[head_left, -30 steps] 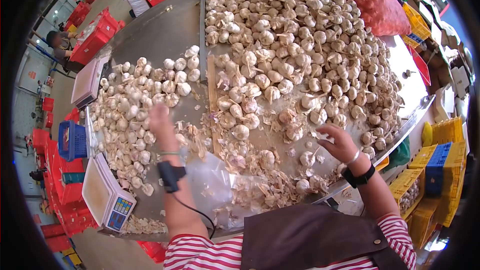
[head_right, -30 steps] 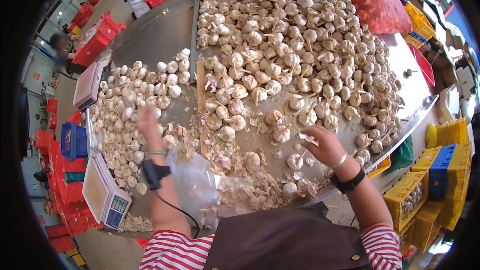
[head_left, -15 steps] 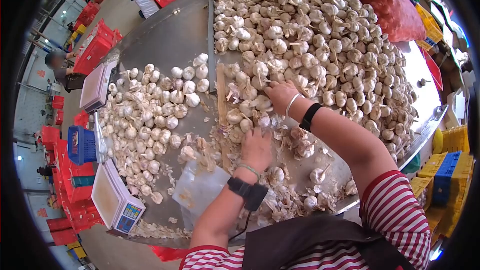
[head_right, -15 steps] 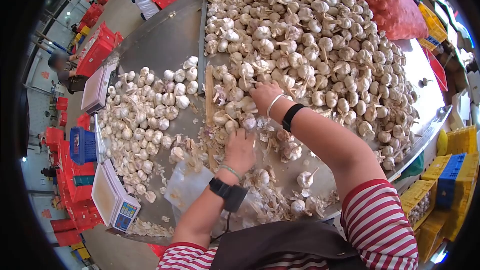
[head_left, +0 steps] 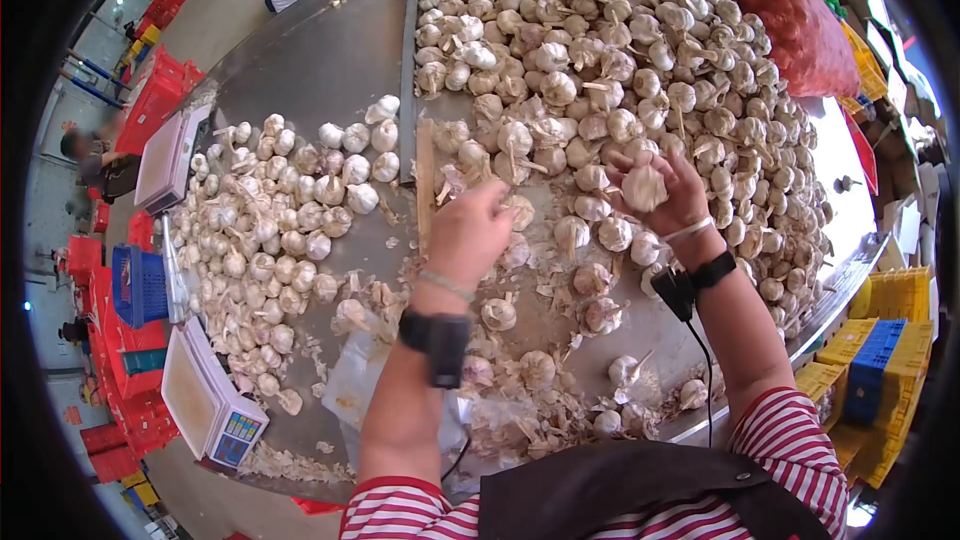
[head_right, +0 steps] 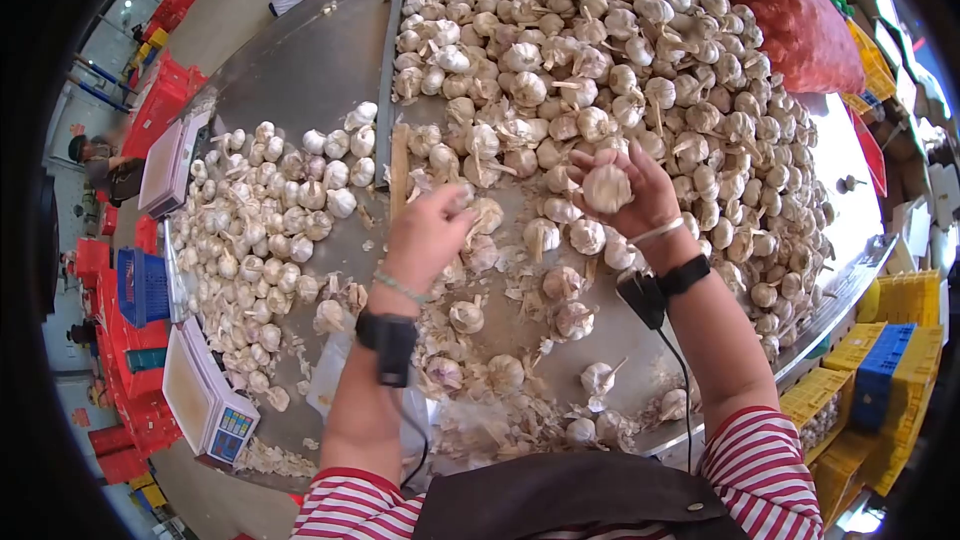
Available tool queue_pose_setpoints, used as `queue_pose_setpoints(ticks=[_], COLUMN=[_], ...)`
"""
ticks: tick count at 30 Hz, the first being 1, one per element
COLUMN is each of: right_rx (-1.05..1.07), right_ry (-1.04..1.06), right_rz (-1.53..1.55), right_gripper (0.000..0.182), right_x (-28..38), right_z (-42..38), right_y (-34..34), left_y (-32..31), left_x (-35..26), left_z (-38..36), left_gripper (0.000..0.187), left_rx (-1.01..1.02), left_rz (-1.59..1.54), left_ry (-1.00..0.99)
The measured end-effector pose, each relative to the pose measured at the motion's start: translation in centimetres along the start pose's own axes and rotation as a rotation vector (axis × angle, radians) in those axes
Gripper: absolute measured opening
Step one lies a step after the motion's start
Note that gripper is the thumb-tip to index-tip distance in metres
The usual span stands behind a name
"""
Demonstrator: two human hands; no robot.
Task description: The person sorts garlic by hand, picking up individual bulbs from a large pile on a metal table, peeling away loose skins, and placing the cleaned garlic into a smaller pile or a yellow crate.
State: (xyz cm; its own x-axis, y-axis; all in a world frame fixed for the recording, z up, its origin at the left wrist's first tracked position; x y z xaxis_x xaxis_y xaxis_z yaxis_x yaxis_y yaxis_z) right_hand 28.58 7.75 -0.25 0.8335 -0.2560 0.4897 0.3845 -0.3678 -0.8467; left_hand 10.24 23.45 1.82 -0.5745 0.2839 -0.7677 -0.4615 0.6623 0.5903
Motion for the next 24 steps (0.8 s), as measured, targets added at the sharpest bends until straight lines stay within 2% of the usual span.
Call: queue_pose_setpoints(ticks=[1, 2, 3, 4, 5, 6, 8, 9, 11, 12, 14, 15, 16, 17, 18, 19, 20, 21, 22, 23, 24], right_rx=[0.072, 0.036, 0.065, 0.096, 0.248, 0.464, 0.559, 0.556, 0.496, 0.496, 0.493, 0.804, 0.790, 0.604, 0.429, 0.316, 0.302, 0.124, -0.033, -0.041, -0.043], right_ry=[0.004, 0.038, -0.047, -0.135, 0.021, 0.204, -0.048, -0.040, -0.304, -0.295, -0.166, -0.222, -0.210, -0.238, -0.263, -0.365, -0.358, -0.176, -0.011, 0.190, 0.183], right_rz=[-0.143, -0.587, -0.996, -1.402, -1.693, -2.202, -2.503, -2.504, -2.648, -2.647, -2.815, -2.906, -2.913, -2.800, -2.675, -2.526, -2.528, -2.315, -2.089, -1.995, -2.002], right_gripper=[0.023, 0.021, 0.020, 0.019, 0.018, 0.020, 0.023, 0.023, 0.023, 0.023, 0.025, 0.028, 0.028, 0.027, 0.027, 0.027, 0.027, 0.027, 0.028, 0.034, 0.034], right_x=[0.5, 1.3, 0.5, -0.6, -1.4, -3.3, -5.9, -6.3, -7.0, -7.5, -8.2, -10.1, -9.7, -8.4, -7.0, -5.2, -4.3, -2.1, 0.2, 1.8, 2.2], right_z=[1.0, 1.4, 2.2, 2.9, 2.9, 3.1, 3.3, 3.3, 2.8, 2.3, 2.0, 1.8, 1.9, 1.9, 1.8, 1.4, 1.1, 1.0, 0.6, -0.5, -1.5], right_y=[0.6, 0.3, -0.6, -1.3, -3.8, -5.1, -3.6, -4.4, -3.5, -3.7, -3.8, -2.4, -1.2, -1.1, -1.6, -1.5, -1.3, -1.5, -1.5, -3.0, -4.0], left_y=[-1.6, -3.7, -5.0, -7.0, -8.6, -9.2, -9.9, -9.8, -9.6, -9.1, -9.6, -8.7, -7.6, -6.5, -5.9, -5.2, -4.2, -4.1, -5.2, -6.4, -7.4], left_x=[-2.1, -3.9, -4.1, -2.8, -1.4, -1.7, -1.1, -1.2, -1.5, -1.7, -1.4, -1.7, -2.3, -2.5, -1.5, -0.9, -0.5, 0.1, 0.8, 1.1, 1.1], left_z=[0.4, 0.5, 1.2, 2.3, 2.9, 2.9, 3.1, 3.1, 2.9, 2.8, 1.9, 1.5, 0.9, 0.2, -0.4, -0.9, -1.6, -2.8, -4.8, -7.1, -9.4], left_gripper=[0.012, 0.014, 0.014, 0.016, 0.019, 0.019, 0.024, 0.024, 0.029, 0.029, 0.030, 0.030, 0.032, 0.034, 0.034, 0.035, 0.036, 0.036, 0.040, 0.044, 0.049], left_rx=[-0.025, -0.052, -0.050, 0.047, 0.145, 0.145, 0.168, 0.163, 0.198, 0.194, 0.429, 0.421, 0.396, 0.373, 0.369, 0.384, 0.390, 0.394, 0.574, 0.749, 0.918], left_rz=[0.342, 0.685, 0.686, 0.839, 0.991, 0.998, 1.145, 1.148, 1.094, 1.099, 1.002, 1.009, 0.826, 0.643, 0.649, 0.165, -0.321, -0.321, -0.693, -1.069, -1.445], left_ry=[-0.183, -0.367, -0.369, -0.272, -0.173, -0.178, -0.113, -0.115, -0.142, -0.141, -0.132, -0.138, -0.134, -0.129, -0.138, -0.139, -0.134, -0.141, -0.019, 0.114, 0.258])
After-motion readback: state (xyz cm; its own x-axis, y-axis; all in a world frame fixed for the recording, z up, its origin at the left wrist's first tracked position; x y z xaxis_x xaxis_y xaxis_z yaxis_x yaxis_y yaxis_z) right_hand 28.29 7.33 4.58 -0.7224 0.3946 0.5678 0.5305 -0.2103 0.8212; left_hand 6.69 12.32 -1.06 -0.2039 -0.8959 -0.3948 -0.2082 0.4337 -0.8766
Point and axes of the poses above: each hand's wrist, its own z-axis towards the middle knuckle, its own y-axis out of the back of the hand, x = y × z, the point moved 10 cm from there along z, towards the middle knuckle, and after that the axes turned 6 degrees about y, right-handed, at the moved point
